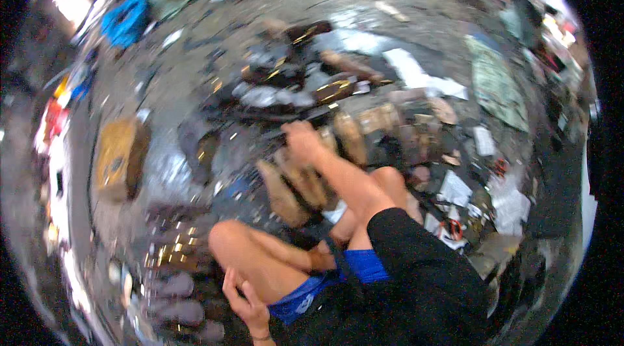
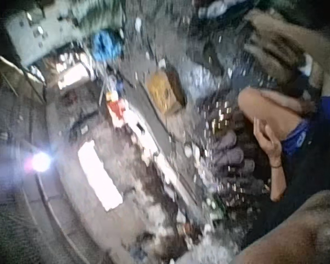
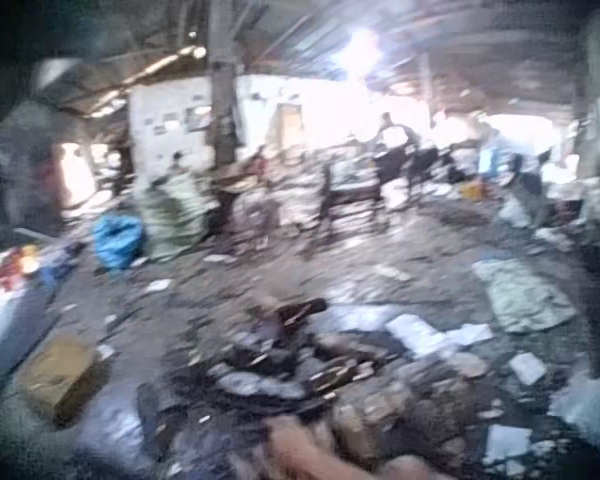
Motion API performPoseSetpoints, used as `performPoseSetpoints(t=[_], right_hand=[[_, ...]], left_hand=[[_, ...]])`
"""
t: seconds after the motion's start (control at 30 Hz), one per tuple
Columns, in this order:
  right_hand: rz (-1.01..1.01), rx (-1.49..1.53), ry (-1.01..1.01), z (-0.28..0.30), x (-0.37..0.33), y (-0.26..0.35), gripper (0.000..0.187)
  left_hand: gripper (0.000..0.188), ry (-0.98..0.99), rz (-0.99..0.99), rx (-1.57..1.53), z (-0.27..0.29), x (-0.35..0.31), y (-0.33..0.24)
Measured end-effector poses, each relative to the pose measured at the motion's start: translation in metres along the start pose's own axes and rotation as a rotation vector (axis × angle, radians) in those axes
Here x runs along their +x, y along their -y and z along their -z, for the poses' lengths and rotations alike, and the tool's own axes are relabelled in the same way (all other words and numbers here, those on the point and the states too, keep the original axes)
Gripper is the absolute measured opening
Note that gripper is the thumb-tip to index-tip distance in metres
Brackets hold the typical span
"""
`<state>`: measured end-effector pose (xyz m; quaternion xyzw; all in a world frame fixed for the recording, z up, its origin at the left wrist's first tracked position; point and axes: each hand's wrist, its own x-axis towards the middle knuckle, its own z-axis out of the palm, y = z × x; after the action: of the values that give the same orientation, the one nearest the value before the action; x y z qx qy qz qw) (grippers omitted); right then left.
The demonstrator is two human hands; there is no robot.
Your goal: The person sits on the floor and repeatedly picks up flip-flop soles and straps, then presses the straps into the soles to assemble them. The person handles multiple flip-flops one at a time, turning them over and pressing the straps into place.
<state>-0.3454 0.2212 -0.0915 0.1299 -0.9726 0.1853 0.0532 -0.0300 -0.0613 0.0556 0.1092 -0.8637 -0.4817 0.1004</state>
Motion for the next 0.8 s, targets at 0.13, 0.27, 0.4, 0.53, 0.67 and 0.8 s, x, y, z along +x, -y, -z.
performPoseSetpoints(t=[0.13, 0.27, 0.4, 0.53, 0.67, 0.8], right_hand=[[0.189, 0.359, -0.421, 0.017, -0.051, -0.013, 0.025], [0.019, 0.903, -0.274, 0.121, -0.14, 0.079, 0.033], [0.058, 1.351, 0.028, 0.172, -0.233, 0.133, 0.042], [0.094, 1.49, 0.148, 0.186, -0.29, 0.159, 0.042], [0.317, 1.313, 0.141, 0.208, -0.313, 0.171, 0.052], [0.444, 1.181, 0.2, 0.22, -0.326, 0.169, 0.06]], left_hand=[[0.045, 0.023, 0.139, -0.302, -0.029, 0.01, 0.063], [0.037, 0.112, -0.41, 0.083, -0.031, 0.036, -0.059], [0.04, 0.365, -0.381, -0.167, -0.02, 0.021, -0.09], [0.044, 0.686, -0.079, -0.542, 0.01, -0.015, -0.085], [0.044, 0.811, -0.048, -0.573, 0.027, -0.039, -0.086], [0.043, 0.812, -0.242, -0.436, 0.033, -0.054, -0.091]])
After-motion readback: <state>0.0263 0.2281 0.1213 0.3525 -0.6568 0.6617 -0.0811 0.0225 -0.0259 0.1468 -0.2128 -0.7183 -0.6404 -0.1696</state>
